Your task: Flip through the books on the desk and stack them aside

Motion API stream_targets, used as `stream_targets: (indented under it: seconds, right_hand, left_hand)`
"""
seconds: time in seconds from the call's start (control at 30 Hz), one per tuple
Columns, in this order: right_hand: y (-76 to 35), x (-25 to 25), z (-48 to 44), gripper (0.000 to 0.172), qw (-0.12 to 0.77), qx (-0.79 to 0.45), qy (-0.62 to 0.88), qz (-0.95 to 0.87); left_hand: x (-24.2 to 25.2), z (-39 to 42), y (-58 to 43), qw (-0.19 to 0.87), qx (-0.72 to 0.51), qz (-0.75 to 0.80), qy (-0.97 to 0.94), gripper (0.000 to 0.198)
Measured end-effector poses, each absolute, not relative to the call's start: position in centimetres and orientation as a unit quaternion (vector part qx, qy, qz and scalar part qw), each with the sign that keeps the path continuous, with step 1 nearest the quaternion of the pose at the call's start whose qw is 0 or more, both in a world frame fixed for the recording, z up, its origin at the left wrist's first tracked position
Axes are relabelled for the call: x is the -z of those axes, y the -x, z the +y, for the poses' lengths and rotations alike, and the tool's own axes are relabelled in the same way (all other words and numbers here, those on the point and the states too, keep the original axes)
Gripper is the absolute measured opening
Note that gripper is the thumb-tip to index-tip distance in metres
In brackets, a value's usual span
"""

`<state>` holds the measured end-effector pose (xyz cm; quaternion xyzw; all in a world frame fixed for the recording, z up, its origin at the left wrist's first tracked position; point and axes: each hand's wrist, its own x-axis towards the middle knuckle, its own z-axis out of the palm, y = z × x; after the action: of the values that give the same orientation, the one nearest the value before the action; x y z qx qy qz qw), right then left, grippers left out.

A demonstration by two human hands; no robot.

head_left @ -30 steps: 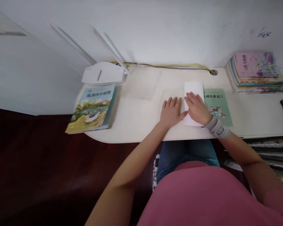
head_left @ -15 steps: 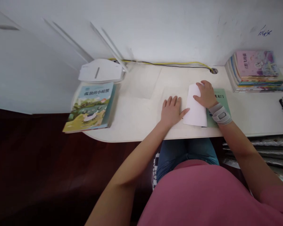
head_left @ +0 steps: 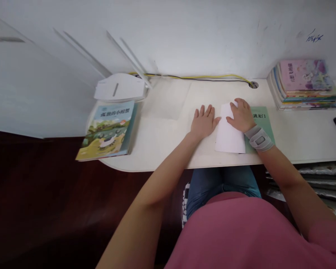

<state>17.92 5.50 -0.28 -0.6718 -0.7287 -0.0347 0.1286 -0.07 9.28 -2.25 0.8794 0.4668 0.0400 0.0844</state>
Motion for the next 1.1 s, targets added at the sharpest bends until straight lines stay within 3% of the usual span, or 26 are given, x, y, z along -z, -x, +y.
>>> stream_targets:
  seconds: [0.43,1.1]
  right_hand:
    - [-17.7,0.9,5.5,0.041,0.129,0.047,0.647,-0.750]
    - [-18.5,1.2,5.9,0.037,0.113,0.026,0.635,-0.764]
  left_hand:
    - [2.7,8.9,0.3,0.059,-0.121,0.481,-0.866,0.079]
    - [2.9,8.8,0.4,0.076,-0.160,0.478,-0.860,0.079]
